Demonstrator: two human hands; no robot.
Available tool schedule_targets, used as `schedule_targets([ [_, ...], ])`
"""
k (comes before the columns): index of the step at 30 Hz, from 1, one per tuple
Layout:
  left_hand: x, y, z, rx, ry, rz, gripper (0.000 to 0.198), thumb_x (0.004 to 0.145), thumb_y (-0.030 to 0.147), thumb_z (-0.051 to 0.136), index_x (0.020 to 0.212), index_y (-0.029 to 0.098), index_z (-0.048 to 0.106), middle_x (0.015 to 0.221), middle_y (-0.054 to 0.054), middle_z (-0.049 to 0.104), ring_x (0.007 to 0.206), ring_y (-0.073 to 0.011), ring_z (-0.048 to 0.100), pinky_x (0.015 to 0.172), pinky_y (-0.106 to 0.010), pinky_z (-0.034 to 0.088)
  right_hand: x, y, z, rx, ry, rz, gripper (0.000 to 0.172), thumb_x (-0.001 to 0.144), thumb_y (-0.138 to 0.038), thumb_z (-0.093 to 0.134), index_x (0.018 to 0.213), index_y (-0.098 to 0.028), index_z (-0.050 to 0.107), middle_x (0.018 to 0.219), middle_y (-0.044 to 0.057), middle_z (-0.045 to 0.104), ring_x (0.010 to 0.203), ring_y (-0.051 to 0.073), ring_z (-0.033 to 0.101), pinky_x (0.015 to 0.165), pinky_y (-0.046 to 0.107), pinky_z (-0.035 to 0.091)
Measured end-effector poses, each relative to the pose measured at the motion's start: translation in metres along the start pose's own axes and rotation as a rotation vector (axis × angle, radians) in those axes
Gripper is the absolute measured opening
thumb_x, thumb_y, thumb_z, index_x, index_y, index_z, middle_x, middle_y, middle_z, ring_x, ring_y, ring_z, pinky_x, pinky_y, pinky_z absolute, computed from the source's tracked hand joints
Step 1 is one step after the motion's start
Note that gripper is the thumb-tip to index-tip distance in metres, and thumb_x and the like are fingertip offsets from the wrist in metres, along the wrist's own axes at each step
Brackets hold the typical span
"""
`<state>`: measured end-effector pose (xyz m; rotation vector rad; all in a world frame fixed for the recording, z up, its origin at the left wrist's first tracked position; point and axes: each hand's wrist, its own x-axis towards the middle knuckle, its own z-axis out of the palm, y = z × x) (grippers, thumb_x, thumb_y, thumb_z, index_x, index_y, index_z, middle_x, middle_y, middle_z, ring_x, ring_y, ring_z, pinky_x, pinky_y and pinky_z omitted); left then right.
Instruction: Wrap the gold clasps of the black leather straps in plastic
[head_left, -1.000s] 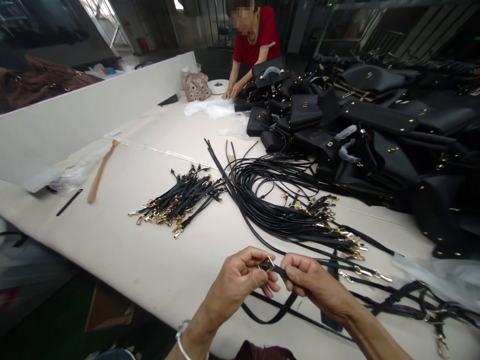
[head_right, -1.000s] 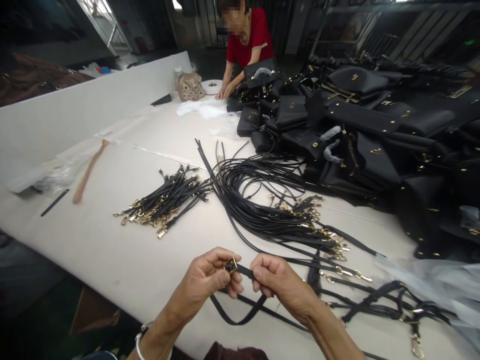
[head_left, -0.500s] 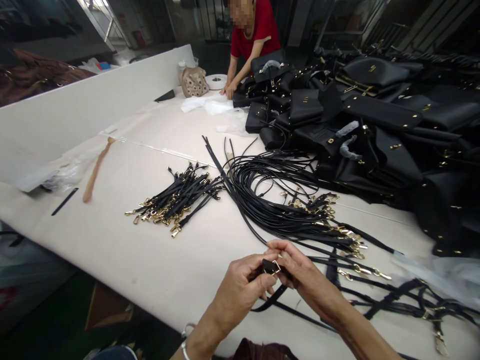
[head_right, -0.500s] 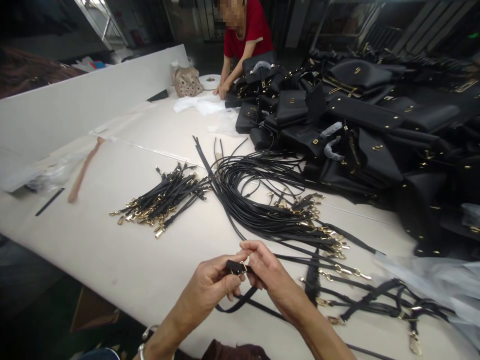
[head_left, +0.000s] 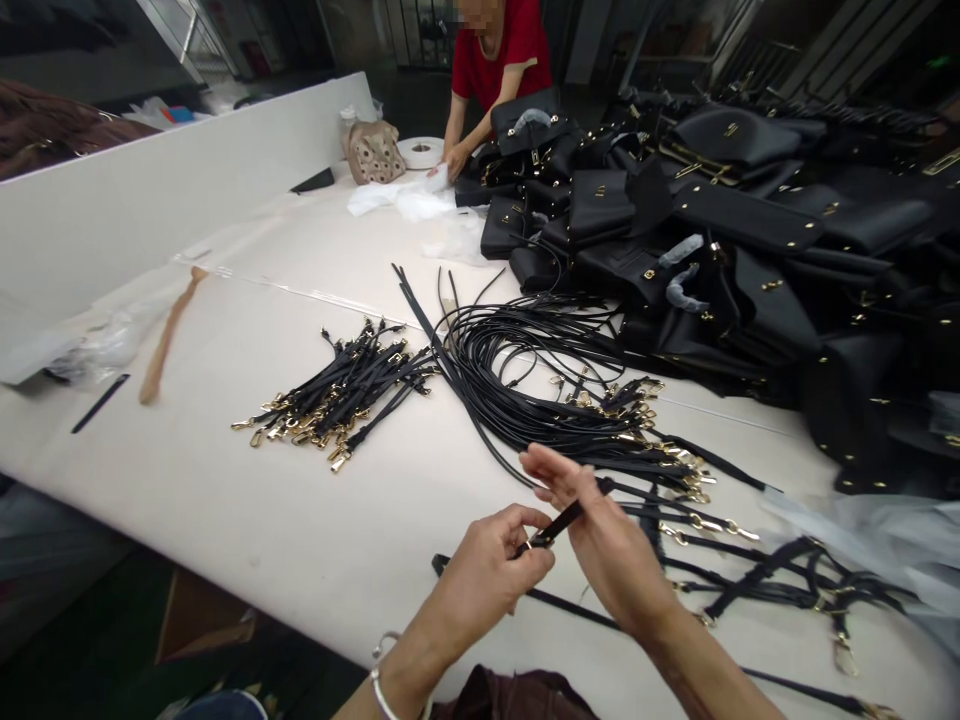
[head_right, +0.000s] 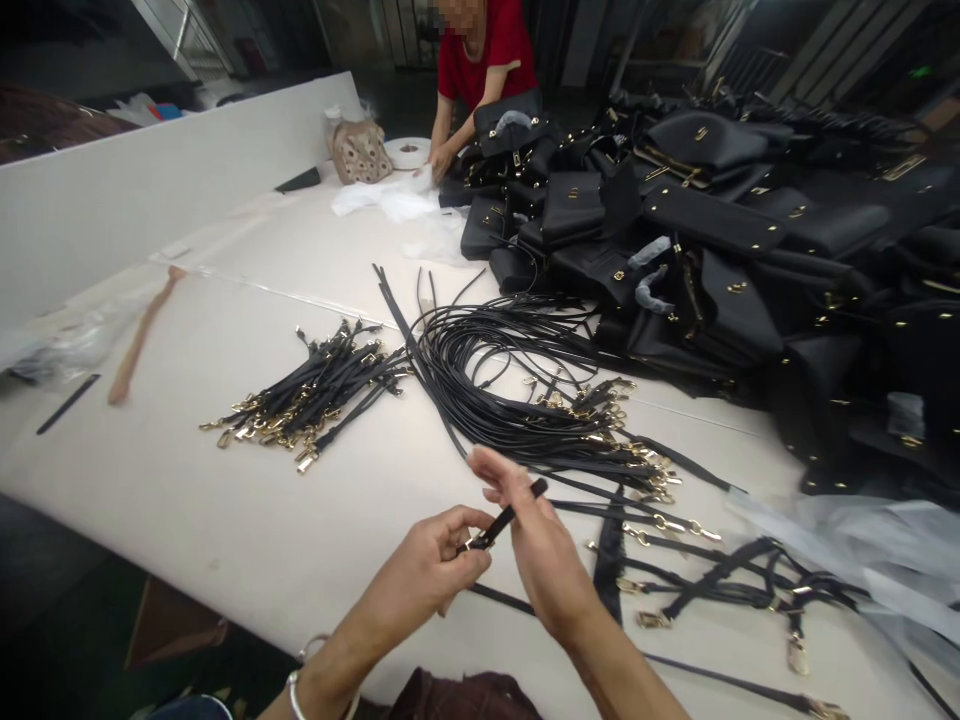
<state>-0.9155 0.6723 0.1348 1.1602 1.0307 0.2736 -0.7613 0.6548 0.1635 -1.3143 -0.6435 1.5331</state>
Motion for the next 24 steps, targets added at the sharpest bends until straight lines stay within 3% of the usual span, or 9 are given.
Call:
schedule_targets([
  [3, -0.001, -0.004, -0.003, 0.024, -0.071, -0.095, 0.028, 0.082, 0.033, 0.057, 0.103, 0.017, 0.066, 0.058, 0.005, 0.051, 0.045, -0.0102, 0.043, 0.039, -0.019, 0.033, 0.005, -0.017, -0.013, 0.397, -0.020, -0.016, 0.054, 0.096, -0.065, 0.037, 0.122, -0.028, 0.067, 0.131, 0.006, 0.065, 0.134, 0.025, 0.049, 0.116, 0.046, 0.035],
  [5, -0.003, -0.002, -0.006, 0.055, -0.058, -0.100, 0.023, 0.084, 0.036, 0.055, 0.089, 0.017, 0.066, 0.055, 0.005, 0.050, 0.046, -0.0103, 0.041, 0.041, -0.020, 0.032, 0.008, -0.021, -0.021, 0.499, -0.035, 0.024, 0.051, 0.096, -0.063, 0.039, 0.119, -0.027, 0.069, 0.130, 0.006, 0.066, 0.132, 0.024, 0.051, 0.115, 0.044, 0.037],
  [10, -0.010, 0.005, -0.011, 0.198, 0.066, 0.059, 0.021, 0.086, 0.032, 0.054, 0.070, 0.019, 0.056, 0.058, 0.006, 0.044, 0.056, -0.0103, 0.038, 0.052, -0.022, 0.029, 0.002, 0.001, -0.033, 0.314, -0.034, 0.108, 0.038, 0.092, -0.051, 0.061, 0.114, -0.023, 0.072, 0.121, 0.009, 0.069, 0.116, 0.023, 0.061, 0.102, 0.040, 0.047],
  [13, -0.010, 0.005, -0.012, 0.298, 0.104, 0.072, 0.020, 0.086, 0.030, 0.054, 0.068, 0.019, 0.055, 0.058, 0.007, 0.042, 0.056, -0.0108, 0.037, 0.053, -0.024, 0.027, -0.006, 0.019, -0.034, 0.141, -0.040, 0.166, 0.031, 0.081, -0.041, 0.078, 0.101, -0.017, 0.076, 0.100, 0.008, 0.075, 0.091, 0.019, 0.067, 0.087, 0.033, 0.053],
  [16, -0.010, 0.004, -0.011, 0.324, 0.133, 0.073, 0.026, 0.088, 0.035, 0.053, 0.068, 0.019, 0.057, 0.057, 0.006, 0.044, 0.056, -0.0114, 0.039, 0.054, -0.024, 0.028, -0.010, 0.028, -0.033, 0.138, -0.044, 0.261, 0.038, 0.076, -0.044, 0.082, 0.096, -0.012, 0.076, 0.081, 0.010, 0.076, 0.073, 0.016, 0.069, 0.079, 0.031, 0.055],
  [20, -0.010, 0.004, -0.009, 0.262, 0.145, 0.094, 0.051, 0.097, 0.048, 0.040, 0.056, 0.018, 0.051, 0.052, 0.003, 0.050, 0.054, -0.0118, 0.045, 0.057, -0.024, 0.033, -0.009, 0.029, -0.029, 0.225, -0.014, 0.301, 0.043, 0.076, -0.048, 0.081, 0.092, -0.009, 0.075, 0.075, 0.013, 0.077, 0.070, 0.017, 0.072, 0.075, 0.030, 0.058],
  [24, -0.010, 0.002, -0.009, 0.154, 0.137, 0.036, 0.052, 0.098, 0.051, 0.036, 0.064, 0.018, 0.057, 0.055, 0.001, 0.060, 0.045, -0.0099, 0.042, 0.050, -0.024, 0.033, -0.009, 0.026, -0.027, 0.263, -0.001, 0.298, 0.043, 0.076, -0.048, 0.081, 0.093, -0.010, 0.074, 0.076, 0.013, 0.077, 0.072, 0.019, 0.074, 0.074, 0.029, 0.059],
])
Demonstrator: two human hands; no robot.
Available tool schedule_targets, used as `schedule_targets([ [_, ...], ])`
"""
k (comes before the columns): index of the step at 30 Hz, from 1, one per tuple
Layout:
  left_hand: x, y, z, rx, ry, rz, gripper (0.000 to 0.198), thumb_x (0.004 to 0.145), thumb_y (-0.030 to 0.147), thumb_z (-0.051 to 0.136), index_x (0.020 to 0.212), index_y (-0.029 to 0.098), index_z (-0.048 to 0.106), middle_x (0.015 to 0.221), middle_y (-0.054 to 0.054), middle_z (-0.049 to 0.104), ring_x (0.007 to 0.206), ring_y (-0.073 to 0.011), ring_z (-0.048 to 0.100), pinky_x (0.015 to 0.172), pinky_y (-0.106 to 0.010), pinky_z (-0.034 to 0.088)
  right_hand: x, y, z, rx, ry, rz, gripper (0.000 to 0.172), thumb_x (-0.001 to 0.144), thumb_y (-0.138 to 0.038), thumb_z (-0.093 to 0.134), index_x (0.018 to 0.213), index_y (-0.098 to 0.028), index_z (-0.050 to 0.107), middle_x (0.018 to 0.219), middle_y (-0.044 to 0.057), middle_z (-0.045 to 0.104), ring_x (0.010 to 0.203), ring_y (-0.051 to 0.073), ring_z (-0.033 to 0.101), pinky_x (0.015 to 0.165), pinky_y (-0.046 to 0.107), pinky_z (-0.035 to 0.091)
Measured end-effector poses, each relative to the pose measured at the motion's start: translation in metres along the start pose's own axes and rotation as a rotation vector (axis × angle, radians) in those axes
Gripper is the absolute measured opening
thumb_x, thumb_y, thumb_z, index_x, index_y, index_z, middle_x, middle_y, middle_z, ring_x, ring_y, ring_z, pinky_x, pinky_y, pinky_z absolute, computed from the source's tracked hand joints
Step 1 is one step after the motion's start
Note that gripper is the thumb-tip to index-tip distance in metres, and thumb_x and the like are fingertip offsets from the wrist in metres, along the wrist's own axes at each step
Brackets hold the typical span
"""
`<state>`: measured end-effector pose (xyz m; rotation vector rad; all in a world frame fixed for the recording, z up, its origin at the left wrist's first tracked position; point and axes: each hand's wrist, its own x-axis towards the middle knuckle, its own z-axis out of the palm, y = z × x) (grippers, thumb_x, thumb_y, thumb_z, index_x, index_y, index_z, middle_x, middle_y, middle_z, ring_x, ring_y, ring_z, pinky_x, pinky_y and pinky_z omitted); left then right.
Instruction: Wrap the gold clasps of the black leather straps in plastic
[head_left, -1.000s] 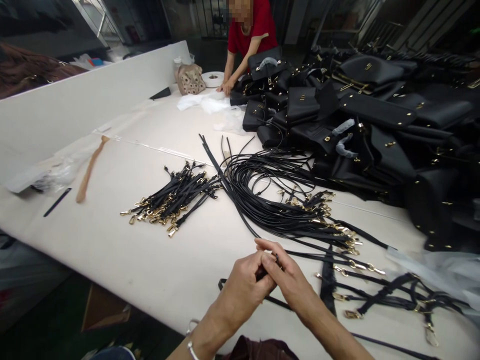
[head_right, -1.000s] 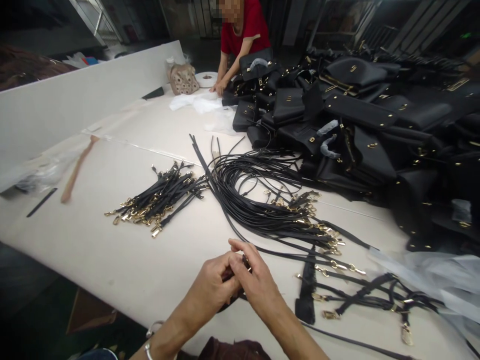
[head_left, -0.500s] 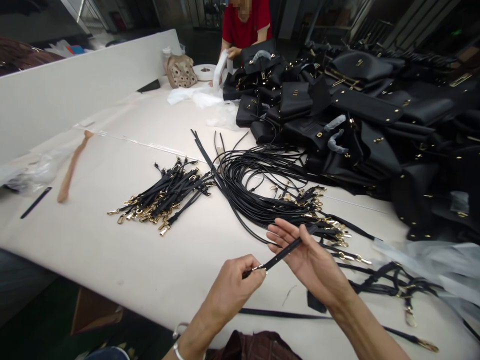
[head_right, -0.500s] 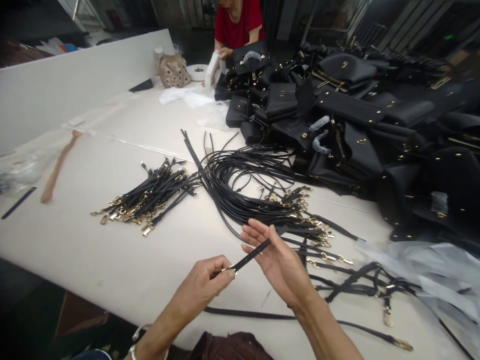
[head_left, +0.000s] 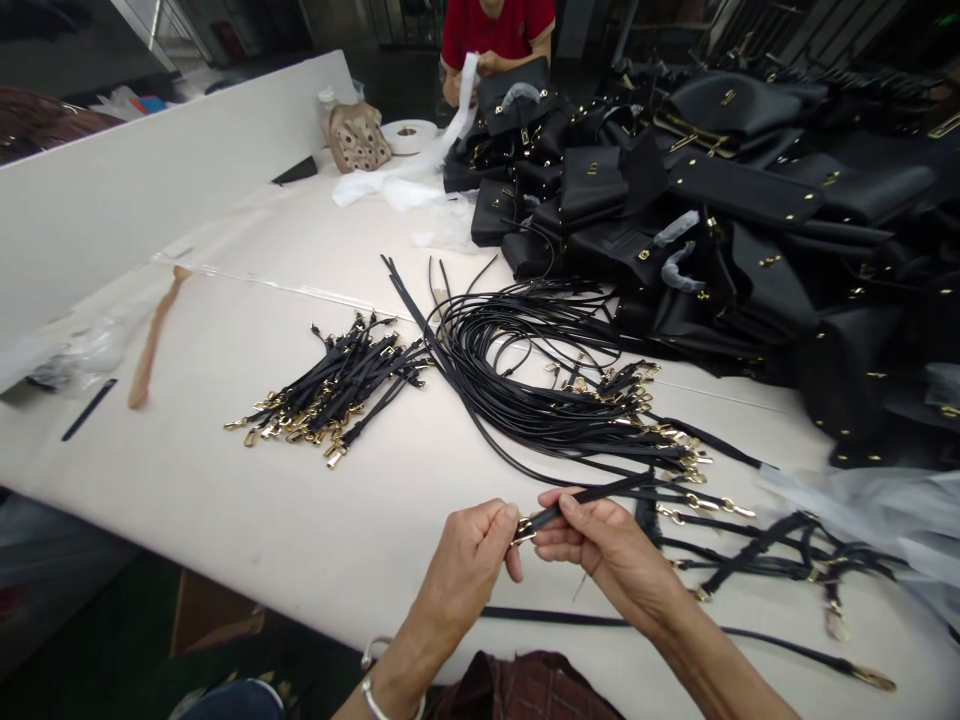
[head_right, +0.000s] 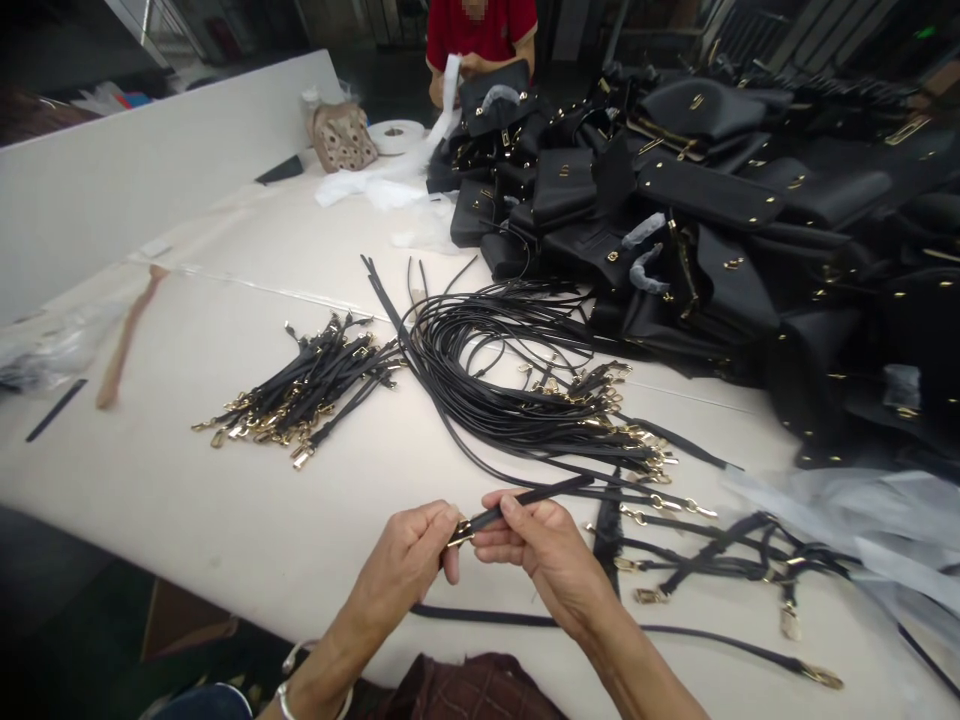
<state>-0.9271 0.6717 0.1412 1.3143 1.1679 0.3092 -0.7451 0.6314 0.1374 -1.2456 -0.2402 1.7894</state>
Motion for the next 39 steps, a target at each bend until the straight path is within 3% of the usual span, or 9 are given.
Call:
schedule_targets([
  [2, -0.001, -0.002, -0.002, -0.068, -0.043, -0.010, 0.048, 0.098, 0.052, 0.035, 0.077, 0.018, 0.061, 0.061, 0.000, 0.065, 0.042, -0.0091, 0.040, 0.045, -0.023, 0.030, -0.002, -0.001, 0.000, -0.019, 0.013, -0.016, 0.045, 0.075, -0.049, 0.081, 0.093, -0.009, 0.073, 0.075, 0.013, 0.077, 0.069, 0.018, 0.073, 0.073, 0.028, 0.059],
  [6, -0.004, -0.001, -0.007, -0.082, -0.125, 0.049, 0.029, 0.094, 0.041, 0.051, 0.089, 0.017, 0.066, 0.065, 0.001, 0.066, 0.051, -0.0086, 0.040, 0.050, -0.021, 0.030, -0.003, 0.000, -0.002, -0.094, 0.050, -0.046, 0.049, 0.076, -0.052, 0.079, 0.097, -0.008, 0.073, 0.075, 0.013, 0.077, 0.067, 0.018, 0.073, 0.070, 0.027, 0.059],
  [9, -0.008, 0.001, -0.007, -0.065, -0.086, 0.002, 0.022, 0.090, 0.032, 0.054, 0.089, 0.015, 0.067, 0.062, 0.001, 0.064, 0.049, -0.0080, 0.039, 0.049, -0.021, 0.029, -0.004, 0.001, -0.003, -0.138, 0.085, -0.060, 0.050, 0.080, -0.052, 0.076, 0.101, -0.007, 0.072, 0.078, 0.016, 0.078, 0.069, 0.019, 0.074, 0.071, 0.027, 0.059],
  [16, -0.008, 0.002, -0.002, -0.153, -0.072, -0.075, 0.026, 0.085, 0.036, 0.057, 0.096, 0.014, 0.066, 0.073, -0.003, 0.070, 0.044, -0.0078, 0.043, 0.044, -0.021, 0.036, -0.010, -0.001, 0.000, -0.125, 0.083, -0.047, 0.049, 0.079, -0.052, 0.076, 0.098, -0.006, 0.071, 0.080, 0.017, 0.078, 0.070, 0.019, 0.075, 0.069, 0.027, 0.059],
  [24, -0.010, 0.011, -0.002, -0.090, 0.012, 0.001, 0.020, 0.085, 0.029, 0.059, 0.094, 0.014, 0.067, 0.069, -0.004, 0.072, 0.064, -0.0151, 0.063, 0.061, -0.024, 0.042, -0.017, -0.003, 0.006, -0.199, 0.120, -0.054, 0.054, 0.075, -0.058, 0.077, 0.096, -0.007, 0.073, 0.082, 0.017, 0.078, 0.073, 0.022, 0.075, 0.074, 0.031, 0.060],
  [31, -0.009, 0.009, 0.006, -0.040, 0.092, 0.019, 0.020, 0.087, 0.031, 0.057, 0.097, 0.017, 0.066, 0.069, -0.003, 0.072, 0.064, -0.0165, 0.064, 0.061, -0.024, 0.044, -0.020, -0.005, 0.011, -0.344, 0.158, -0.095, 0.059, 0.073, -0.062, 0.075, 0.099, -0.009, 0.075, 0.082, 0.016, 0.078, 0.081, 0.026, 0.076, 0.080, 0.035, 0.062],
  [35, -0.008, 0.005, 0.010, -0.022, 0.130, 0.036, 0.016, 0.087, 0.028, 0.055, 0.094, 0.018, 0.065, 0.065, 0.000, 0.069, 0.059, -0.0147, 0.061, 0.059, -0.024, 0.043, -0.022, 0.007, 0.015, -0.446, 0.193, -0.214, 0.045, 0.082, -0.055, 0.069, 0.100, -0.014, 0.076, 0.091, 0.012, 0.079, 0.083, 0.025, 0.075, 0.081, 0.034, 0.062],
  [37, -0.008, 0.002, 0.011, 0.014, 0.162, 0.058, 0.015, 0.088, 0.027, 0.054, 0.094, 0.018, 0.065, 0.063, 0.001, 0.066, 0.059, -0.0145, 0.060, 0.060, -0.024, 0.043, -0.026, 0.013, 0.015, -0.604, 0.211, -0.378, 0.032, 0.086, -0.047, 0.067, 0.100, -0.019, 0.077, 0.099, 0.010, 0.078, 0.089, 0.025, 0.075, 0.084, 0.033, 0.061],
  [39, -0.007, 0.000, 0.009, 0.045, 0.186, 0.086, 0.014, 0.089, 0.027, 0.054, 0.093, 0.018, 0.064, 0.063, 0.002, 0.065, 0.060, -0.0146, 0.060, 0.061, -0.025, 0.044, -0.029, 0.015, 0.012, -0.801, 0.148, -0.558, 0.024, 0.088, -0.037, 0.066, 0.104, -0.024, 0.077, 0.106, 0.007, 0.077, 0.097, 0.025, 0.073, 0.090, 0.033, 0.058],
])
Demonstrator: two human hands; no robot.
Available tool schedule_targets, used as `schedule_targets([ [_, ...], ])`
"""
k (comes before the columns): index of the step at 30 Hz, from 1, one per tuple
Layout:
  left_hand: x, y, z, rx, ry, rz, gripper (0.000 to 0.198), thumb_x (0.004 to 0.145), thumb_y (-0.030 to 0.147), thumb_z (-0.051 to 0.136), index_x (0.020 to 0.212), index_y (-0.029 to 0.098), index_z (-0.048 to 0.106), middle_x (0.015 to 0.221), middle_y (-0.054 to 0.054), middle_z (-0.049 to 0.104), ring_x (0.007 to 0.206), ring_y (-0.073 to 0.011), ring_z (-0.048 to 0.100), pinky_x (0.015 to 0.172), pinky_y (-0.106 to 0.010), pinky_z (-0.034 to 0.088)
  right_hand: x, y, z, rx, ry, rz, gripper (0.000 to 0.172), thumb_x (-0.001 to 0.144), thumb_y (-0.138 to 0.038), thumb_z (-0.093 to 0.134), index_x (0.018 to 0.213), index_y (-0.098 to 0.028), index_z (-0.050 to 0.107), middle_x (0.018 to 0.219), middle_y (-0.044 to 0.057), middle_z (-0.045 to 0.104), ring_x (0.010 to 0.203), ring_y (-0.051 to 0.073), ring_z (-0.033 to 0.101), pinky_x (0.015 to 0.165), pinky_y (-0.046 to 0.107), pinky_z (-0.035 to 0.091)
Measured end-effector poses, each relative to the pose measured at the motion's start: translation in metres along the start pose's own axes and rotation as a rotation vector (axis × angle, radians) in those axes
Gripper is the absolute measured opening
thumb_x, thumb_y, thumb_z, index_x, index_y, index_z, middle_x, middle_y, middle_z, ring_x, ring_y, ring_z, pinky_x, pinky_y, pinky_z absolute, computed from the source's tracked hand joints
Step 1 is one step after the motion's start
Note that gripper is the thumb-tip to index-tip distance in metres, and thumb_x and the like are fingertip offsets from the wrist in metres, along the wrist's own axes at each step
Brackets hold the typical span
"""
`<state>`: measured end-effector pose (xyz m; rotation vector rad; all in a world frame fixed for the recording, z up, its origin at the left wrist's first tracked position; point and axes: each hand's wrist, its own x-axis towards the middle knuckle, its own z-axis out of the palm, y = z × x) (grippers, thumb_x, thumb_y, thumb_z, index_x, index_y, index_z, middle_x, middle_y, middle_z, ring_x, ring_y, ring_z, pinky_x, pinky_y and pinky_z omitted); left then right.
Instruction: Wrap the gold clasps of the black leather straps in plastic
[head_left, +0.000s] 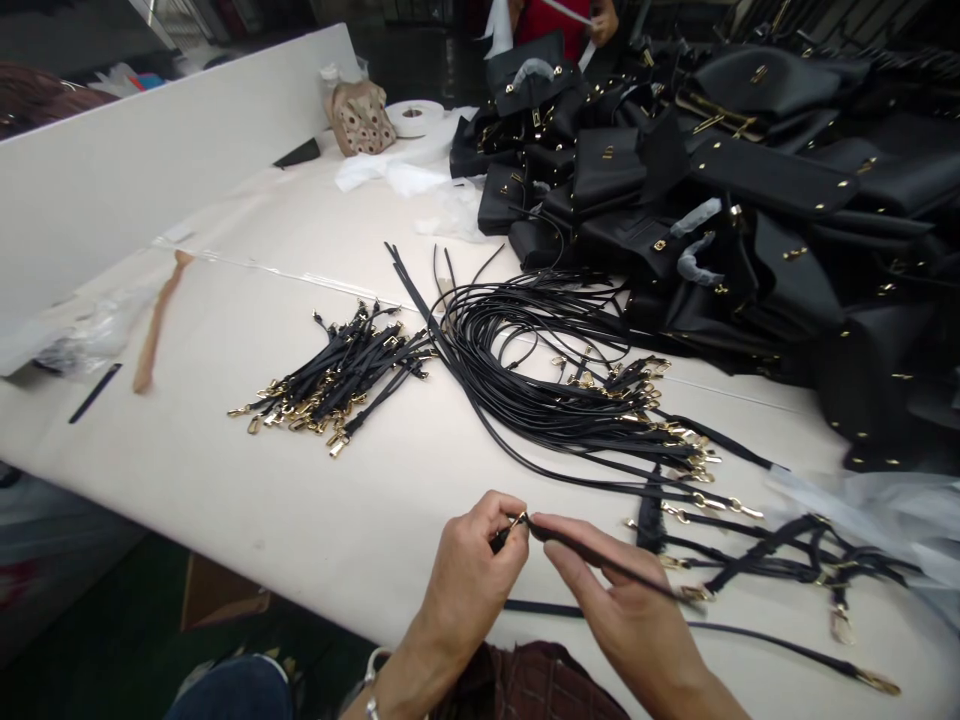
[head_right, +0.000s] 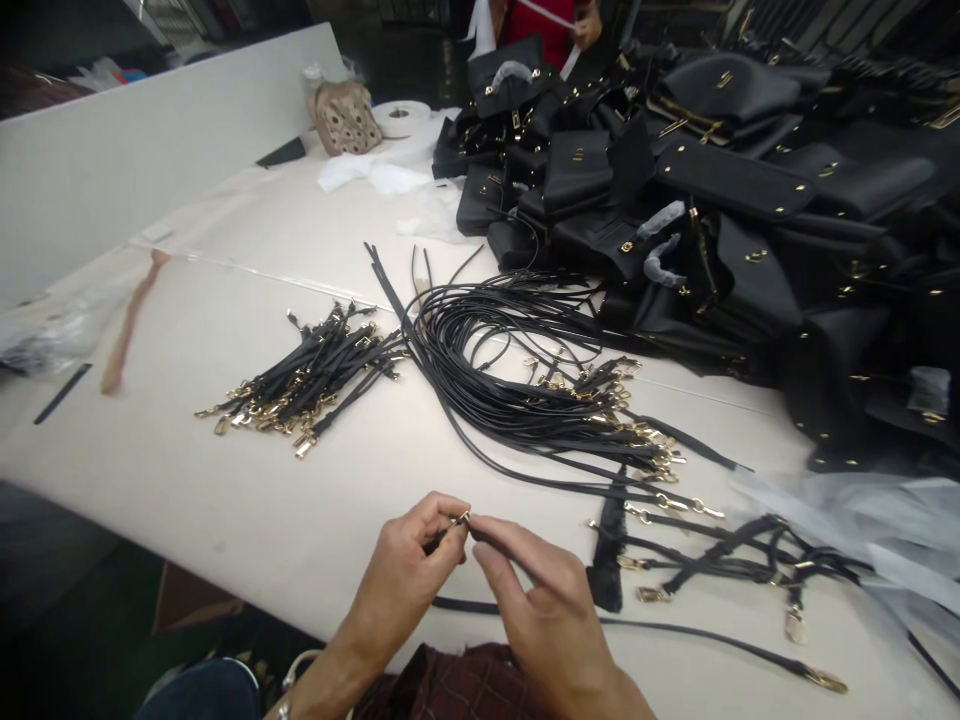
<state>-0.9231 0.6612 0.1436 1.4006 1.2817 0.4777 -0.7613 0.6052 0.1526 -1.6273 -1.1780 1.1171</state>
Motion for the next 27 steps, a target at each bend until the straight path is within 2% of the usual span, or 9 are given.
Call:
schedule_targets([
  [2, 0.001, 0.001, -0.003, -0.039, -0.054, 0.029, 0.014, 0.090, 0.028, 0.055, 0.094, 0.018, 0.064, 0.070, 0.000, 0.068, 0.066, -0.0152, 0.062, 0.066, -0.025, 0.045, 0.002, 0.002, -0.005, -0.080, -0.086, -0.100, 0.022, 0.089, -0.033, 0.064, 0.106, -0.026, 0.077, 0.105, 0.006, 0.077, 0.098, 0.025, 0.072, 0.090, 0.032, 0.056],
  [6, 0.002, 0.007, -0.007, -0.244, -0.274, 0.037, 0.017, 0.090, 0.033, 0.061, 0.097, 0.017, 0.060, 0.081, -0.002, 0.072, 0.074, -0.0157, 0.065, 0.069, -0.024, 0.047, 0.018, 0.007, -0.013, -0.009, -0.115, 0.070, 0.021, 0.084, -0.041, 0.070, 0.095, -0.024, 0.075, 0.091, 0.005, 0.075, 0.087, 0.024, 0.069, 0.084, 0.033, 0.054],
  [9, 0.003, 0.009, -0.008, -0.341, -0.301, 0.019, 0.018, 0.089, 0.031, 0.065, 0.094, 0.019, 0.052, 0.079, -0.001, 0.070, 0.074, -0.0145, 0.063, 0.068, -0.024, 0.044, 0.026, 0.009, -0.006, 0.178, -0.114, 0.128, 0.039, 0.079, -0.046, 0.074, 0.109, -0.023, 0.066, 0.105, 0.006, 0.069, 0.099, 0.024, 0.064, 0.088, 0.033, 0.051],
  [11, 0.005, 0.008, -0.009, -0.423, -0.361, 0.004, 0.020, 0.089, 0.031, 0.064, 0.094, 0.019, 0.049, 0.079, -0.002, 0.070, 0.074, -0.0138, 0.062, 0.066, -0.023, 0.043, 0.025, 0.008, 0.000, 0.285, -0.221, 0.183, 0.042, 0.087, -0.050, 0.063, 0.118, -0.022, 0.057, 0.095, 0.004, 0.068, 0.086, 0.020, 0.064, 0.076, 0.029, 0.051],
  [14, 0.010, 0.004, -0.014, -0.550, -0.473, -0.009, 0.026, 0.095, 0.043, 0.056, 0.096, 0.019, 0.045, 0.072, -0.002, 0.068, 0.053, -0.0082, 0.047, 0.050, -0.020, 0.032, 0.017, 0.006, 0.005, 0.221, -0.329, 0.177, 0.039, 0.099, -0.052, 0.042, 0.120, -0.020, 0.052, 0.065, -0.003, 0.060, 0.057, 0.014, 0.051, 0.058, 0.026, 0.041],
  [17, 0.012, 0.002, -0.018, -0.580, -0.513, 0.001, 0.030, 0.098, 0.048, 0.046, 0.101, 0.018, 0.045, 0.070, 0.000, 0.064, 0.046, -0.0057, 0.032, 0.045, -0.020, 0.023, 0.012, 0.011, 0.006, 0.071, -0.257, 0.030, 0.037, 0.100, -0.049, 0.038, 0.117, -0.019, 0.052, 0.060, -0.004, 0.060, 0.054, 0.014, 0.047, 0.059, 0.027, 0.038],
  [20, 0.012, 0.000, -0.018, -0.426, -0.457, 0.005, 0.028, 0.087, 0.031, 0.065, 0.109, 0.019, 0.052, 0.080, 0.001, 0.064, 0.061, -0.0092, 0.047, 0.056, -0.021, 0.035, 0.014, 0.022, 0.005, -0.050, -0.109, -0.028, 0.035, 0.098, -0.047, 0.045, 0.112, -0.018, 0.057, 0.051, -0.008, 0.048, 0.050, 0.013, 0.042, 0.057, 0.026, 0.037],
  [23, 0.010, -0.001, -0.016, -0.152, -0.256, 0.049, 0.015, 0.079, 0.020, 0.069, 0.093, 0.019, 0.065, 0.081, 0.001, 0.064, 0.075, -0.0148, 0.055, 0.069, -0.024, 0.043, 0.018, 0.030, 0.002, -0.129, -0.099, 0.004, 0.032, 0.095, -0.046, 0.051, 0.102, -0.019, 0.066, 0.053, -0.006, 0.048, 0.050, 0.013, 0.044, 0.055, 0.026, 0.037],
  [27, 0.011, -0.003, -0.013, 0.000, -0.164, 0.112, 0.009, 0.081, 0.024, 0.069, 0.085, 0.019, 0.074, 0.080, -0.002, 0.072, 0.074, -0.0182, 0.061, 0.073, -0.026, 0.046, 0.028, 0.015, -0.005, -0.123, -0.160, -0.096, 0.031, 0.094, -0.042, 0.056, 0.114, -0.024, 0.071, 0.105, 0.007, 0.070, 0.097, 0.022, 0.063, 0.088, 0.030, 0.047],
])
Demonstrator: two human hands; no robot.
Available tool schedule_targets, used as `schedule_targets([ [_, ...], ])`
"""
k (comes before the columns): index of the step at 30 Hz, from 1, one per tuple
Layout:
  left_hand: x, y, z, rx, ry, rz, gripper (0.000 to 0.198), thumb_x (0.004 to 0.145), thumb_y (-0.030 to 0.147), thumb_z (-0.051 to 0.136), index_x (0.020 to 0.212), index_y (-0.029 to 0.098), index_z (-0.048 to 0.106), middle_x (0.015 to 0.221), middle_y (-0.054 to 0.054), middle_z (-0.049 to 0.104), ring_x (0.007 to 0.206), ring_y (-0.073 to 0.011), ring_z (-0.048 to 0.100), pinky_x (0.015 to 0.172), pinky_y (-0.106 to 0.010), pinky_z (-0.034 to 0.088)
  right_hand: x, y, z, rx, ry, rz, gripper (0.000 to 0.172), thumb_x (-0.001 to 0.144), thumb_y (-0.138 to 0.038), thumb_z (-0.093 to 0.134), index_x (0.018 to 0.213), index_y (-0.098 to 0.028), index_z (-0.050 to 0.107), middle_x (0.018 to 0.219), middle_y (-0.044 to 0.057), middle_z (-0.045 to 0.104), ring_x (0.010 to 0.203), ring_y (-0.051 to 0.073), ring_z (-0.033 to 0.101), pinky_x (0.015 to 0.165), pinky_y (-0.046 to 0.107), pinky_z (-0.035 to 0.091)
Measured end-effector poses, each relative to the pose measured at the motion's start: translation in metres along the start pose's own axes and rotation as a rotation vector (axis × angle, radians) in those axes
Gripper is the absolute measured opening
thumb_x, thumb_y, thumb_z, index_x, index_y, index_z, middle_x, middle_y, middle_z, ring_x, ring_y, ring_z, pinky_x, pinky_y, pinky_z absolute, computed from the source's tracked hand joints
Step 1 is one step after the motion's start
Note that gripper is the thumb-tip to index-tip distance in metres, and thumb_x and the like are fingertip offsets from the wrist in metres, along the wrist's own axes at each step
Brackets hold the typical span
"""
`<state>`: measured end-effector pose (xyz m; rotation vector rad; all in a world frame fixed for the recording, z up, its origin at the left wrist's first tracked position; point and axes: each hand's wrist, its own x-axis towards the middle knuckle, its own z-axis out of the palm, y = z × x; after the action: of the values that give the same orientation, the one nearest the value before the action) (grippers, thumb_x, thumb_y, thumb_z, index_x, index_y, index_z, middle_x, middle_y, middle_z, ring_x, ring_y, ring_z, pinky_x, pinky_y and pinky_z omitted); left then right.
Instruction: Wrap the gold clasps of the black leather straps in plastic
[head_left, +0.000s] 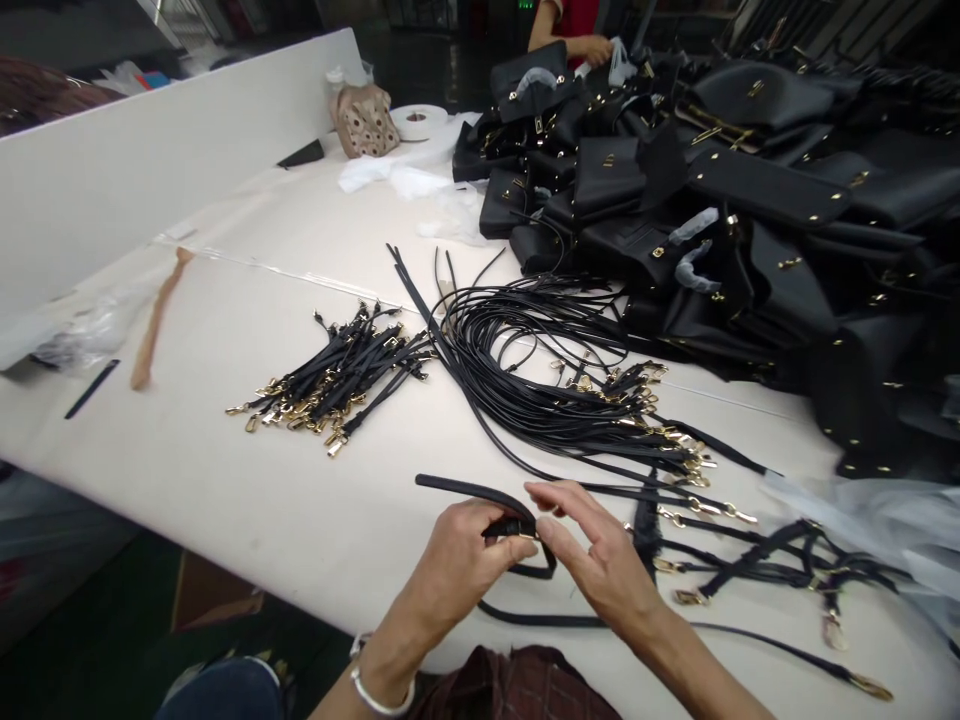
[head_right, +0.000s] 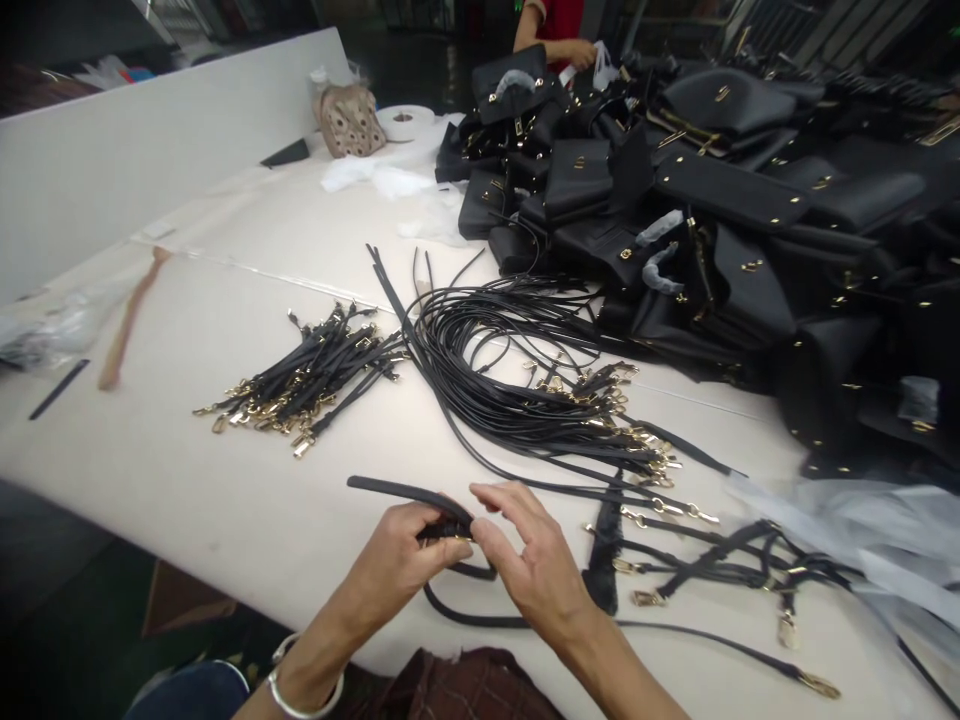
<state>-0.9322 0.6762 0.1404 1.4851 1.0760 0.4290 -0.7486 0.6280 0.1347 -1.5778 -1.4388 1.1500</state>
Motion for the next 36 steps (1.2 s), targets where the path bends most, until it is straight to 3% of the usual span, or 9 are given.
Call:
schedule_targets([
  [3, 0.002, 0.000, 0.004, -0.035, -0.012, 0.015, 0.013, 0.077, 0.022, 0.073, 0.090, 0.019, 0.076, 0.086, -0.002, 0.075, 0.078, -0.0190, 0.065, 0.076, -0.026, 0.048, 0.012, -0.027, -0.006, 0.187, -0.114, 0.014, 0.035, 0.096, -0.045, 0.053, 0.121, -0.027, 0.070, 0.122, 0.007, 0.068, 0.115, 0.024, 0.060, 0.100, 0.033, 0.044],
  [7, 0.002, 0.003, 0.007, -0.146, -0.038, -0.047, 0.011, 0.078, 0.026, 0.074, 0.084, 0.017, 0.073, 0.082, -0.002, 0.074, 0.078, -0.0190, 0.065, 0.069, -0.025, 0.047, 0.024, -0.058, -0.008, 0.503, -0.268, 0.113, 0.045, 0.095, -0.057, 0.050, 0.113, -0.023, 0.074, 0.085, 0.005, 0.073, 0.082, 0.019, 0.066, 0.081, 0.029, 0.051],
  [9, 0.000, 0.004, 0.004, -0.177, -0.026, -0.051, 0.012, 0.077, 0.027, 0.075, 0.082, 0.016, 0.071, 0.074, 0.000, 0.070, 0.069, -0.0161, 0.060, 0.062, -0.024, 0.044, 0.025, -0.062, -0.011, 0.526, -0.235, 0.140, 0.043, 0.089, -0.059, 0.058, 0.097, -0.022, 0.078, 0.069, 0.002, 0.067, 0.064, 0.014, 0.058, 0.066, 0.025, 0.048],
  [11, -0.002, 0.004, 0.000, -0.172, 0.042, -0.032, 0.014, 0.074, 0.025, 0.077, 0.083, 0.016, 0.070, 0.069, 0.002, 0.066, 0.064, -0.0136, 0.056, 0.059, -0.023, 0.042, 0.023, -0.058, -0.016, 0.452, -0.167, 0.176, 0.036, 0.083, -0.056, 0.068, 0.085, -0.022, 0.079, 0.069, 0.001, 0.066, 0.060, 0.013, 0.052, 0.059, 0.024, 0.043],
  [14, -0.006, 0.000, -0.004, -0.117, 0.142, 0.052, 0.013, 0.075, 0.024, 0.076, 0.084, 0.016, 0.071, 0.071, 0.000, 0.066, 0.063, -0.0130, 0.055, 0.059, -0.022, 0.042, 0.018, -0.044, -0.024, 0.258, -0.075, 0.162, 0.030, 0.078, -0.051, 0.073, 0.069, -0.022, 0.075, 0.069, 0.002, 0.064, 0.067, 0.017, 0.054, 0.063, 0.028, 0.041],
  [17, -0.009, -0.005, -0.001, -0.032, 0.191, 0.177, 0.009, 0.080, 0.024, 0.072, 0.083, 0.016, 0.071, 0.073, -0.002, 0.067, 0.061, -0.0126, 0.055, 0.057, -0.022, 0.042, 0.015, -0.031, -0.025, 0.138, 0.096, 0.068, 0.039, 0.076, -0.048, 0.073, 0.050, -0.022, 0.060, 0.067, 0.003, 0.056, 0.072, 0.021, 0.054, 0.068, 0.032, 0.040],
  [21, -0.009, -0.006, 0.005, 0.045, 0.246, 0.282, 0.005, 0.080, 0.018, 0.068, 0.084, 0.017, 0.070, 0.070, -0.003, 0.067, 0.059, -0.0127, 0.055, 0.055, -0.022, 0.043, 0.017, -0.021, -0.019, 0.072, 0.274, 0.070, 0.044, 0.075, -0.046, 0.075, 0.048, -0.021, 0.050, 0.090, 0.006, 0.063, 0.087, 0.024, 0.058, 0.082, 0.036, 0.039],
  [32, -0.009, -0.003, 0.005, 0.061, 0.235, 0.311, 0.008, 0.079, 0.017, 0.073, 0.086, 0.016, 0.070, 0.071, -0.003, 0.069, 0.058, -0.0126, 0.058, 0.056, -0.021, 0.046, 0.018, -0.016, -0.018, 0.114, 0.222, 0.107, 0.045, 0.076, -0.044, 0.075, 0.048, -0.021, 0.049, 0.098, 0.008, 0.068, 0.095, 0.027, 0.061, 0.087, 0.037, 0.038],
  [36, -0.009, -0.004, 0.008, 0.052, 0.221, 0.301, 0.009, 0.078, 0.019, 0.074, 0.086, 0.016, 0.070, 0.071, -0.003, 0.069, 0.060, -0.0132, 0.059, 0.059, -0.022, 0.047, 0.018, -0.019, -0.012, 0.073, 0.219, 0.038, 0.043, 0.076, -0.041, 0.076, 0.049, -0.021, 0.050, 0.096, 0.009, 0.068, 0.093, 0.026, 0.063, 0.083, 0.036, 0.040],
])
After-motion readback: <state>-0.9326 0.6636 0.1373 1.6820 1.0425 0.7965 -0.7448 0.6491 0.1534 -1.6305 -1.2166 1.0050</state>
